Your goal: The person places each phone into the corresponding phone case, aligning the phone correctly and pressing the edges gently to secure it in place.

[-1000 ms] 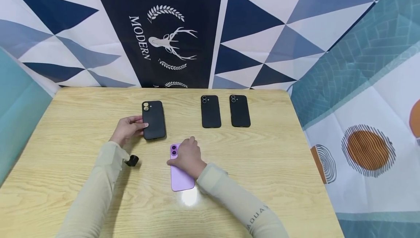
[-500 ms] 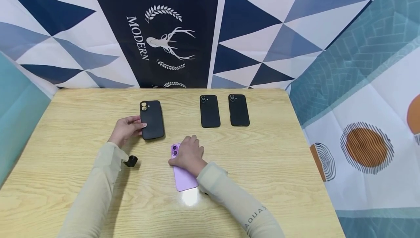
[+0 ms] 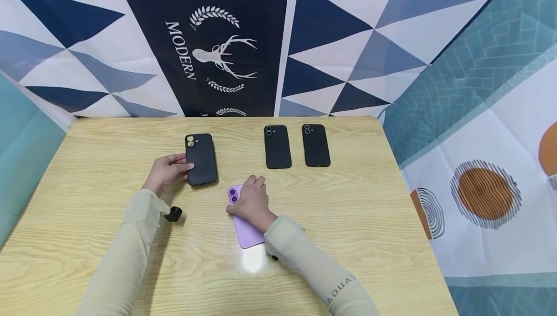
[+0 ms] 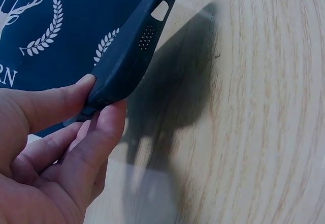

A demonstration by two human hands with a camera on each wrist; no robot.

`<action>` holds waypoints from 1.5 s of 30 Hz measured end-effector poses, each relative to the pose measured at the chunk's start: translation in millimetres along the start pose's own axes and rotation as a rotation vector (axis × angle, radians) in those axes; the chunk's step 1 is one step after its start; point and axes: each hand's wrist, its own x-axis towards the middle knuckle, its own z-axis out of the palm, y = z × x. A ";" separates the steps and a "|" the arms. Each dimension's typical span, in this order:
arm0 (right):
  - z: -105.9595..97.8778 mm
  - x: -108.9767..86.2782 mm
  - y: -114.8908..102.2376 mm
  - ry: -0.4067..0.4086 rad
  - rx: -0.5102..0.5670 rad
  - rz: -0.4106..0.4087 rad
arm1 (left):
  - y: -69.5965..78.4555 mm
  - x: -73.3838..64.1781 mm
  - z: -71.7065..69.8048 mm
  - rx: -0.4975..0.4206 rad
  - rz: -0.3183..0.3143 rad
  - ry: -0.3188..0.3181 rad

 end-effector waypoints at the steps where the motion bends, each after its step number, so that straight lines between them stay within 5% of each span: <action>1: -0.6 0.6 0.3 -0.004 0.005 0.004 | -0.3 0.4 0.2 -0.003 -0.002 0.001; 21: -1.9 8.7 4.8 -0.040 0.108 0.077 | -0.9 2.1 1.4 -0.015 -0.001 -0.006; 45: -22.7 12.5 25.1 -0.211 0.620 0.251 | -2.8 0.6 0.0 -0.014 -0.004 -0.008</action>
